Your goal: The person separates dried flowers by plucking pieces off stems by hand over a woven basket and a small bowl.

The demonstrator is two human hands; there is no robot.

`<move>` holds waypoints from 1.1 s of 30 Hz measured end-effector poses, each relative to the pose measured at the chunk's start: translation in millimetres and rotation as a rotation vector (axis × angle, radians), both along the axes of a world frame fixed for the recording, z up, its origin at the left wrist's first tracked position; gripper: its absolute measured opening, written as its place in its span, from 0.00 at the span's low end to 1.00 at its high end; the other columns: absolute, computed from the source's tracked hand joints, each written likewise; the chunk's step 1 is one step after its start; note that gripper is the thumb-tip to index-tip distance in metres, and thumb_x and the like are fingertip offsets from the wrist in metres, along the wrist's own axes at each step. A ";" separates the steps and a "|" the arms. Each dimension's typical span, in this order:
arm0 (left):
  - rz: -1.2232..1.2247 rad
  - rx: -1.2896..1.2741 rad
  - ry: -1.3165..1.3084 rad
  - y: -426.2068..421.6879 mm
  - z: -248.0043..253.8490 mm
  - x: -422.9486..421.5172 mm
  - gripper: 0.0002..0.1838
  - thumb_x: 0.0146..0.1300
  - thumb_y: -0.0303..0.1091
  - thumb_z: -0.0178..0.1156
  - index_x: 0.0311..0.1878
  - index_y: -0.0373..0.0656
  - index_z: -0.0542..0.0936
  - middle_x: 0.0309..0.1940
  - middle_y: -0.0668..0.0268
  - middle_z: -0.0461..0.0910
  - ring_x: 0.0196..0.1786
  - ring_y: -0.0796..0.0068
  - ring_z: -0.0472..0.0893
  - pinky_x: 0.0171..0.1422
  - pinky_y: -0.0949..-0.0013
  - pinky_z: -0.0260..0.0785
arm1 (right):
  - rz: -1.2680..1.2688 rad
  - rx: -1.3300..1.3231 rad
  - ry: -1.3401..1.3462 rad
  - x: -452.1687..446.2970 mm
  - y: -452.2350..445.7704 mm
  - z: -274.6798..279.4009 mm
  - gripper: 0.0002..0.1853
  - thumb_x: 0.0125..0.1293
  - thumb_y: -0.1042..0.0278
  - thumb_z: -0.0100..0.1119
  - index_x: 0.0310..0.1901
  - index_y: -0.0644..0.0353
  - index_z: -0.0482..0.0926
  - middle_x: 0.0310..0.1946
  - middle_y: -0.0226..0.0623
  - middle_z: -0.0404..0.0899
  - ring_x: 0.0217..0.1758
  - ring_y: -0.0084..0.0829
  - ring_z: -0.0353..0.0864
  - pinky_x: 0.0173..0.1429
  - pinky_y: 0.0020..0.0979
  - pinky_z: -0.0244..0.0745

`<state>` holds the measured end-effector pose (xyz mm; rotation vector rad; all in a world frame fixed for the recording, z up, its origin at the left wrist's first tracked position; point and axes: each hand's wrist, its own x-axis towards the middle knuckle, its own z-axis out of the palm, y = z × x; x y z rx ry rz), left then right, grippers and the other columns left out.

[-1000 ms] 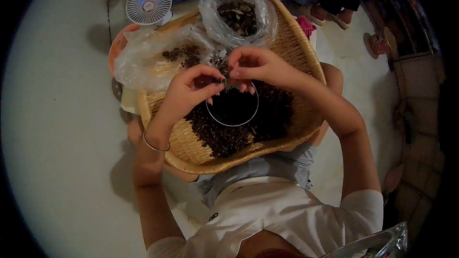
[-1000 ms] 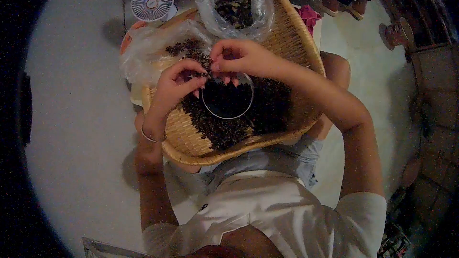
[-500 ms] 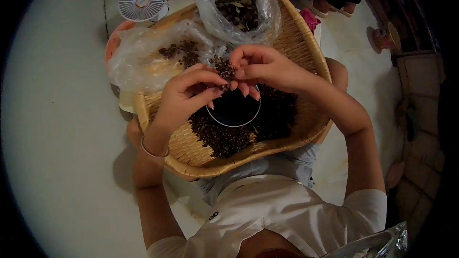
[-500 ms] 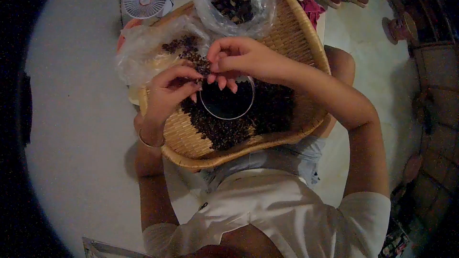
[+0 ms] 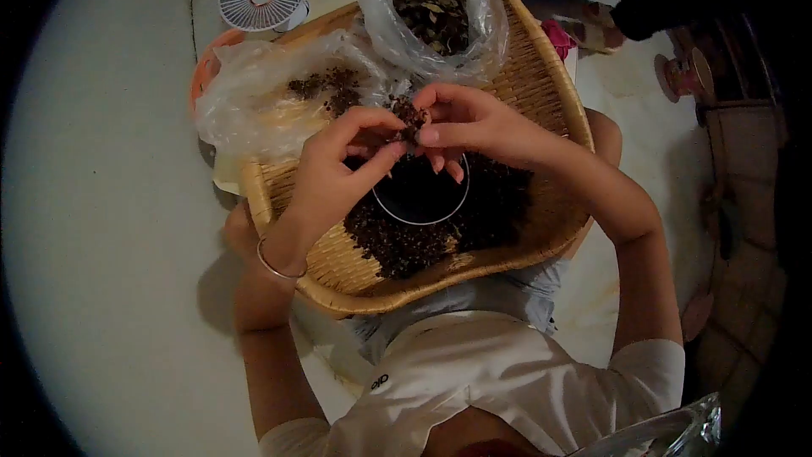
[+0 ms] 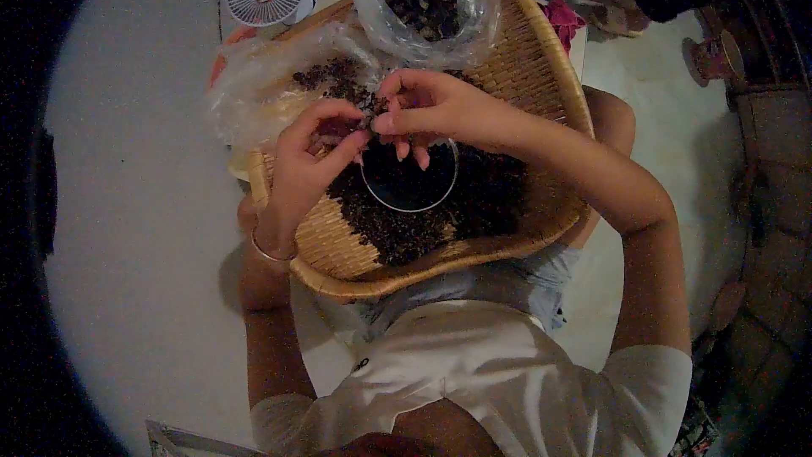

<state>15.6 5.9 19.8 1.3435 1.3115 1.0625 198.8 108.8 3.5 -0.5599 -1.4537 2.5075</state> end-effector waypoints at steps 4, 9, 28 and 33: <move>0.038 -0.083 -0.119 0.1 -3.3 -2.2 0.10 0.60 0.25 0.57 0.45 0.38 0.72 0.37 0.66 0.76 0.37 0.80 0.76 0.36 0.78 0.71 | 0.018 0.000 0.019 0.7 0.6 -4.3 0.12 0.61 0.71 0.55 0.43 0.62 0.66 0.33 0.36 0.75 0.31 0.25 0.77 0.26 0.25 0.74; -0.003 -0.146 -0.253 0.2 -2.8 -7.4 0.10 0.63 0.27 0.53 0.47 0.38 0.70 0.36 0.64 0.76 0.36 0.80 0.76 0.36 0.78 0.71 | 0.025 -0.029 0.076 1.8 0.6 -4.4 0.11 0.61 0.74 0.52 0.45 0.63 0.66 0.35 0.38 0.74 0.34 0.26 0.77 0.28 0.26 0.75; -0.045 -0.178 -0.347 2.9 -3.9 -14.9 0.13 0.63 0.30 0.53 0.49 0.38 0.67 0.35 0.63 0.76 0.35 0.76 0.77 0.34 0.76 0.71 | 0.043 -0.042 0.068 4.1 2.5 0.0 0.16 0.64 0.70 0.50 0.51 0.62 0.62 0.36 0.43 0.78 0.30 0.27 0.78 0.28 0.25 0.74; -0.098 -0.220 -0.377 3.2 -7.3 -14.6 0.13 0.63 0.31 0.54 0.48 0.39 0.68 0.33 0.65 0.75 0.34 0.78 0.77 0.33 0.77 0.70 | 0.062 -0.021 0.013 3.2 -0.2 -1.4 0.11 0.64 0.70 0.51 0.46 0.63 0.67 0.31 0.41 0.78 0.28 0.26 0.78 0.29 0.26 0.75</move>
